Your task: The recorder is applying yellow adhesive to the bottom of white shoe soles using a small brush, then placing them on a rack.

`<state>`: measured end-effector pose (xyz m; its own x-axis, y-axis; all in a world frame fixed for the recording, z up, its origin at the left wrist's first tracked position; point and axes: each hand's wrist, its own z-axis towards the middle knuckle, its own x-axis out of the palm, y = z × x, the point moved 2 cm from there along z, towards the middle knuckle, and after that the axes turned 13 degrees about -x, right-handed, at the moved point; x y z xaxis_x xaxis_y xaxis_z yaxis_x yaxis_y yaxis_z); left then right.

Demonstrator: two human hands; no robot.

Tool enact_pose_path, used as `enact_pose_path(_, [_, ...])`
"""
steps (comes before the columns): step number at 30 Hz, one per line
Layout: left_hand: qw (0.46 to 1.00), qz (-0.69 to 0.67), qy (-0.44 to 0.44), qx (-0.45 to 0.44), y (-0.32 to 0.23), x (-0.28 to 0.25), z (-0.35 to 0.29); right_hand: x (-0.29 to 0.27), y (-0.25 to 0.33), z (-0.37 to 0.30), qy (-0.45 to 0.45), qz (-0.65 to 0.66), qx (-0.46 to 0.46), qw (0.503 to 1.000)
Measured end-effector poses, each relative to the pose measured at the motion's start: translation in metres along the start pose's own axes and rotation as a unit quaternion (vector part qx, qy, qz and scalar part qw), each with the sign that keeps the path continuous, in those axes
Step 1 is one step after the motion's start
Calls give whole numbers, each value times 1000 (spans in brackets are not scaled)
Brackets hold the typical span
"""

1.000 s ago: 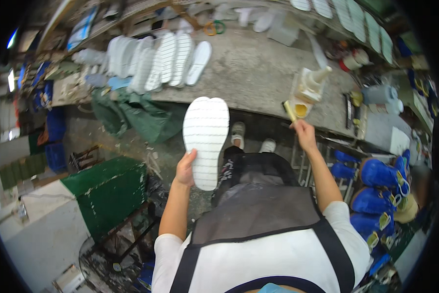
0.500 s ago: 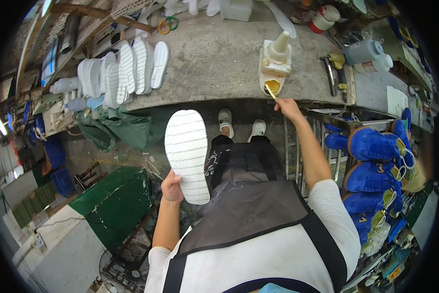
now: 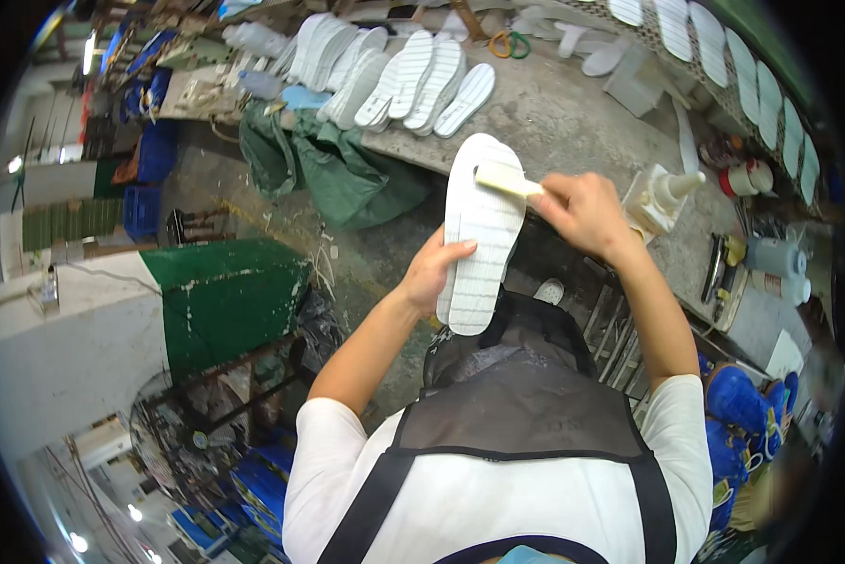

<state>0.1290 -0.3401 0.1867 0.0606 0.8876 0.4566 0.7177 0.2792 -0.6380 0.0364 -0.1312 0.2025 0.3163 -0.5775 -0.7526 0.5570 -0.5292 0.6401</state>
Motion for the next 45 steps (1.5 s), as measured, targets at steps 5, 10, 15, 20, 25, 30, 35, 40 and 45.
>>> enact_pose_path(5, [975, -212, 58, -41, -11, -37, 15, 59, 52, -20, 63, -5, -144, 988])
enact_pose_path(10, [969, -237, -66, -20, -17, -65, 19, 57, 85, -37, 122, 43, -220, 967])
enact_pose_path(15, [971, -235, 40, 16, -39, -65, 21, 68, 73, -27, 89, 39, -176, 980])
enact_pose_path(20, [992, -113, 30, 43, -47, -56, -4, 3, 67, -5, 5, 125, -25, 992])
enact_pose_path(25, [999, 4, 32, 40, -31, -50, -22, -8, 73, 36, 106, -67, -47, 991])
enact_pose_path(30, [999, 21, 31, 12, -21, -69, -22, -10, 1, 48, 6, -30, 106, 994])
enact_pose_path(35, [999, -31, 34, 5, -9, -88, -36, 12, 63, 43, 81, 8, -8, 997])
enact_pose_path(40, [995, -90, 41, 3, -4, -96, -21, 21, -32, 43, 5, 104, 149, 983])
enact_pose_path(45, [983, -111, 144, 14, -21, -92, -20, 6, -5, 51, -59, 145, -50, 986])
